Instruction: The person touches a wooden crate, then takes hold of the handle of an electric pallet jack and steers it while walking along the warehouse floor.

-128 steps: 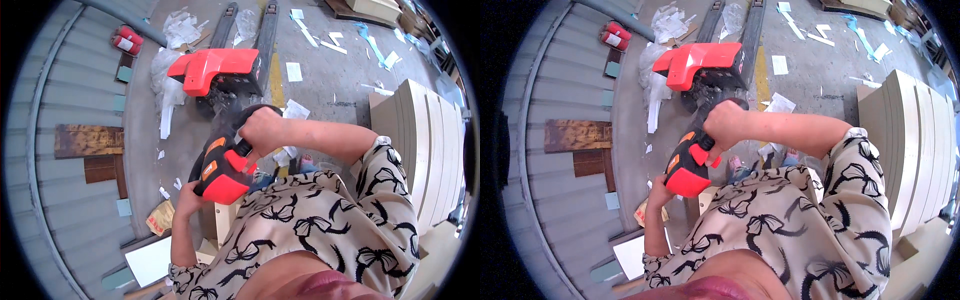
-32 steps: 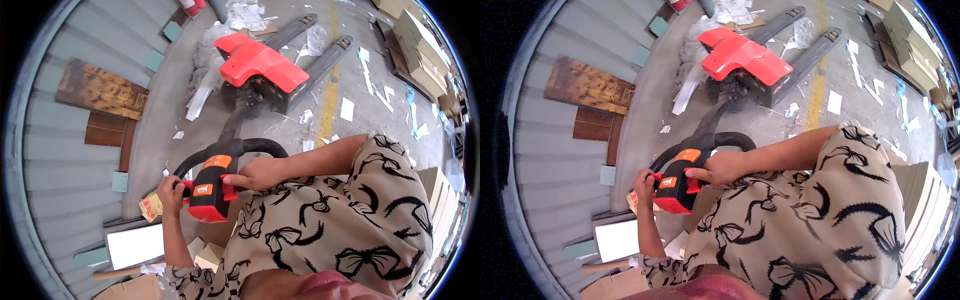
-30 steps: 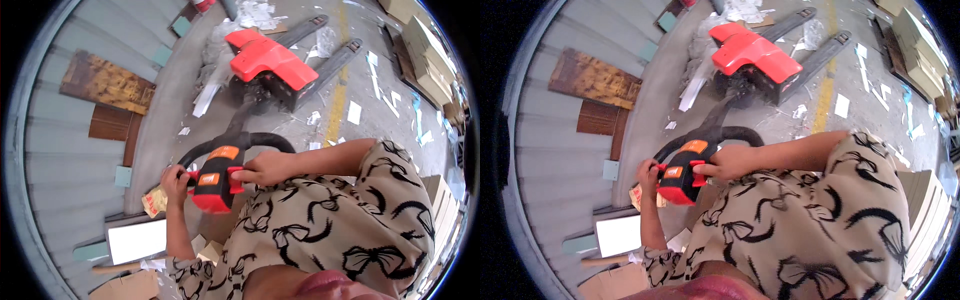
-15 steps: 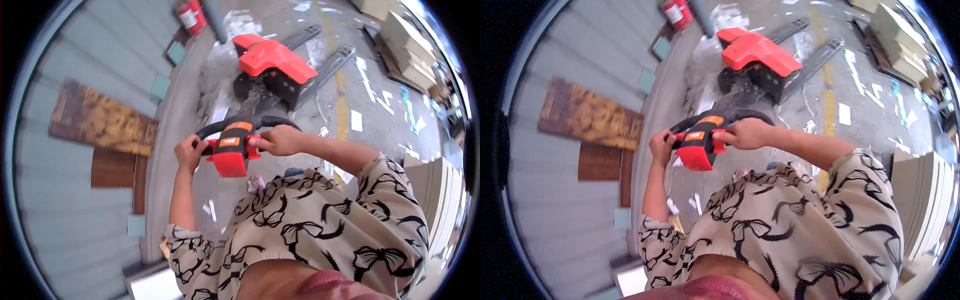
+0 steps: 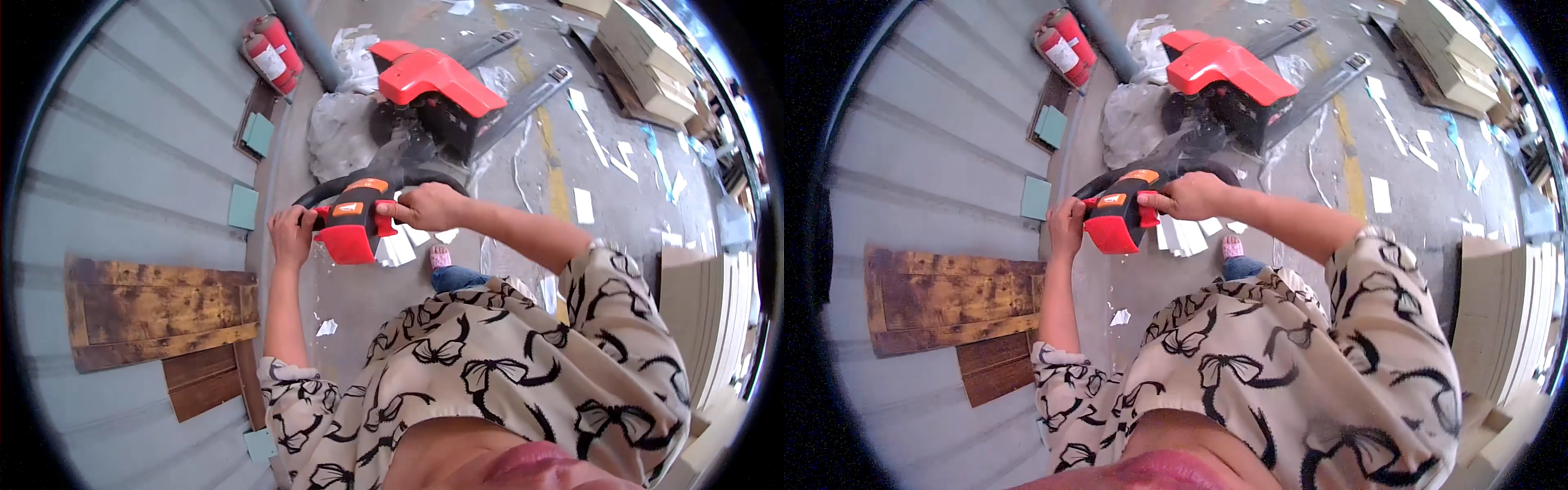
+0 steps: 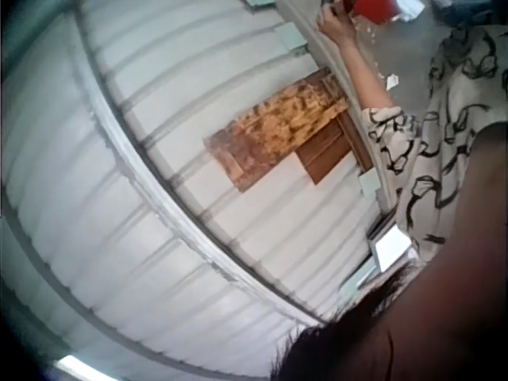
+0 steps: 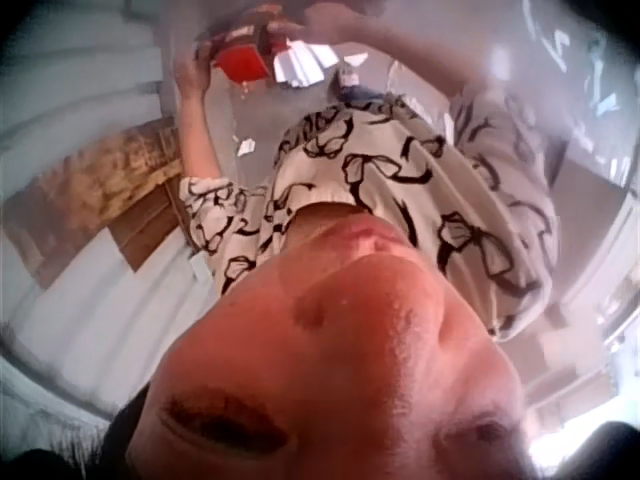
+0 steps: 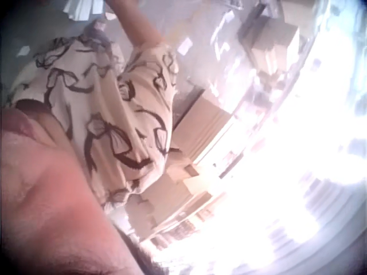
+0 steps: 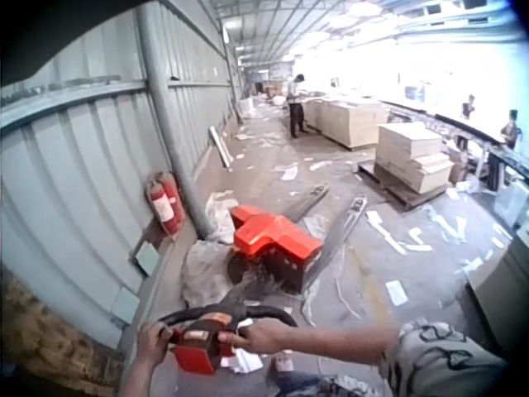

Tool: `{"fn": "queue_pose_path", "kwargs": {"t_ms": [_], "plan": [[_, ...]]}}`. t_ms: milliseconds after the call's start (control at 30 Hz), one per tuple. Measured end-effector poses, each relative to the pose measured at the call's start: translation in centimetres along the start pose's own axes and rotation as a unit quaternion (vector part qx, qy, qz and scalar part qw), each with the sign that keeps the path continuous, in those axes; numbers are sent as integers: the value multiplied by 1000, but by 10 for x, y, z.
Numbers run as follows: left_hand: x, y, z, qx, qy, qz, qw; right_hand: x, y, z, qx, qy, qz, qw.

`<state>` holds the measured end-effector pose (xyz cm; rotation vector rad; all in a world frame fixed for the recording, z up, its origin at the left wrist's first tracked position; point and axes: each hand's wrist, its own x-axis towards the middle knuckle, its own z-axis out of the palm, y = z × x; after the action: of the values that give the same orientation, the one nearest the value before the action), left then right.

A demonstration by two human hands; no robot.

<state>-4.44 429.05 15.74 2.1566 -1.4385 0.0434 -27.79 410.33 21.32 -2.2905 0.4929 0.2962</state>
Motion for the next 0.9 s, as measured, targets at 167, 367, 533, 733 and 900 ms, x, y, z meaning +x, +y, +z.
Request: {"fn": "queue_pose_path", "kwargs": {"t_ms": [167,367,533,733,900], "plan": [[79,-28,15,-1,-35,15,999,60,21,-36,-11,-2,-1,1000],[172,-66,45,35,-103,28,994,138,57,-74,-27,39,35,998],[250,-108,80,11,-46,90,995,200,67,-116,-15,41,77,996],[345,-145,125,-13,-151,65,986,265,101,-165,-12,50,136,989],[432,-151,161,-26,-183,81,979,334,170,-205,-25,79,142,986]]}}
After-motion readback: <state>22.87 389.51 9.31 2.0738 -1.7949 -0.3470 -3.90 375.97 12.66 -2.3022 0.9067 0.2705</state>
